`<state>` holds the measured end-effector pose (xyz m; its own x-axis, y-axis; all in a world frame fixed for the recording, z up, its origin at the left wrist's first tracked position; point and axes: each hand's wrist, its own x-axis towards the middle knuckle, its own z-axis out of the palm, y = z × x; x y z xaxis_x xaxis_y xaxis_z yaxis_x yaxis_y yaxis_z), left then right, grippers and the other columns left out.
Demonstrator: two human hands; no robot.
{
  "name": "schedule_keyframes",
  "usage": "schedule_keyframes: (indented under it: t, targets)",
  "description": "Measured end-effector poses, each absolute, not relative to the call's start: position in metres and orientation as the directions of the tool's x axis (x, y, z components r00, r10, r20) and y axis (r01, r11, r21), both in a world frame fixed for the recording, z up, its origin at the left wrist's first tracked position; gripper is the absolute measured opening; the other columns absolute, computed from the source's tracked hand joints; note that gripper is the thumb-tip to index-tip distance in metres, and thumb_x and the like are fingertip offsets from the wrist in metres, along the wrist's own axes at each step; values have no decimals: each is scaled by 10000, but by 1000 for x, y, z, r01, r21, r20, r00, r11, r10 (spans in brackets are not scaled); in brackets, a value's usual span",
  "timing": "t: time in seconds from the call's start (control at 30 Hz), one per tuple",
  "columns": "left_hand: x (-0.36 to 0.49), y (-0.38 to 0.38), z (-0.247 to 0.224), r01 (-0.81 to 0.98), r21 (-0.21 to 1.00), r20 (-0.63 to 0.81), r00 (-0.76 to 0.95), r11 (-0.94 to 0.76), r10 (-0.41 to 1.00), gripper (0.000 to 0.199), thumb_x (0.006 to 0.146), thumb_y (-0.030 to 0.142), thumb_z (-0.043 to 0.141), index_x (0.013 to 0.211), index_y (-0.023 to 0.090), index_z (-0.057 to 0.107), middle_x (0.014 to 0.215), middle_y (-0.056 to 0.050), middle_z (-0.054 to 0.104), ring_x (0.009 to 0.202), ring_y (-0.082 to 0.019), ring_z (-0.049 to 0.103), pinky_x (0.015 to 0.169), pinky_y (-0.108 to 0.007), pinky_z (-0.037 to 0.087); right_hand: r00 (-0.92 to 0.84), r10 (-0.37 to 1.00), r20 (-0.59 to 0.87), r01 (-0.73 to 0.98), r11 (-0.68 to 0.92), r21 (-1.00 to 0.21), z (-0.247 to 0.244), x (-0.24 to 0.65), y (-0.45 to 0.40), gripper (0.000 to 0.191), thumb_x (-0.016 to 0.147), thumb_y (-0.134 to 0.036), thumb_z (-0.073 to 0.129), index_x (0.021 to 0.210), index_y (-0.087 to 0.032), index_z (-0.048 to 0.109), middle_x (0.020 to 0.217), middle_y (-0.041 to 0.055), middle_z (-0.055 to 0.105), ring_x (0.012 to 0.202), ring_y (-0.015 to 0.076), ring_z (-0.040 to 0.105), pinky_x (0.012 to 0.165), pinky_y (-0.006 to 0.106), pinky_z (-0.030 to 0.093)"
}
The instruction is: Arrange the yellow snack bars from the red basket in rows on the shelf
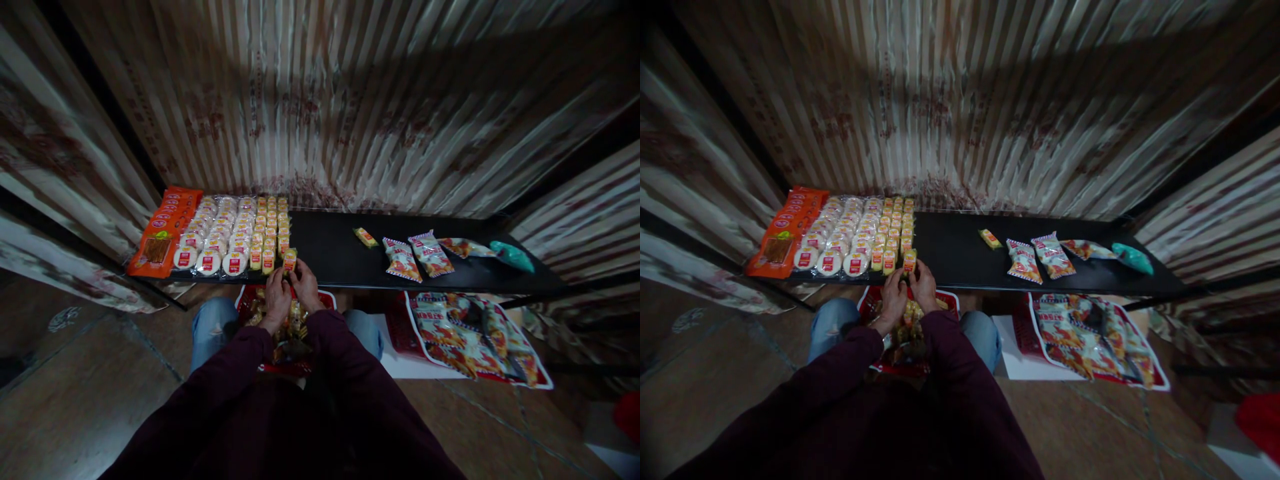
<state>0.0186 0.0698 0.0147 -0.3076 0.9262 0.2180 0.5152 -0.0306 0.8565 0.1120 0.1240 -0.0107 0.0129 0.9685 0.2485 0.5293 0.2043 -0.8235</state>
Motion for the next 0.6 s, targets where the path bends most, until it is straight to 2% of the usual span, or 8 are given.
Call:
schedule_keyframes:
  t: [0.17,0.6]
  targets:
    - [17,71,12,512,858,198,-255,-42,947,474,775,67,410,1203,135,605,1329,-133,541,1269,-223,474,1130,-420,337,3,967,255,566,209,-797,-13,106,135,399,803,-215,540,1197,-178,593,1142,103,669,1005,209,626,942,368,479]
    - [14,76,2,618,783,222,-166,-75,961,576,723,19,418,1262,140,581,1347,-134,537,1297,-248,440,1120,-464,349,-12,966,258,654,203,-729,-11,102,143,349,832,-218,511,1157,-163,628,1037,116,659,923,220,605,856,350,494]
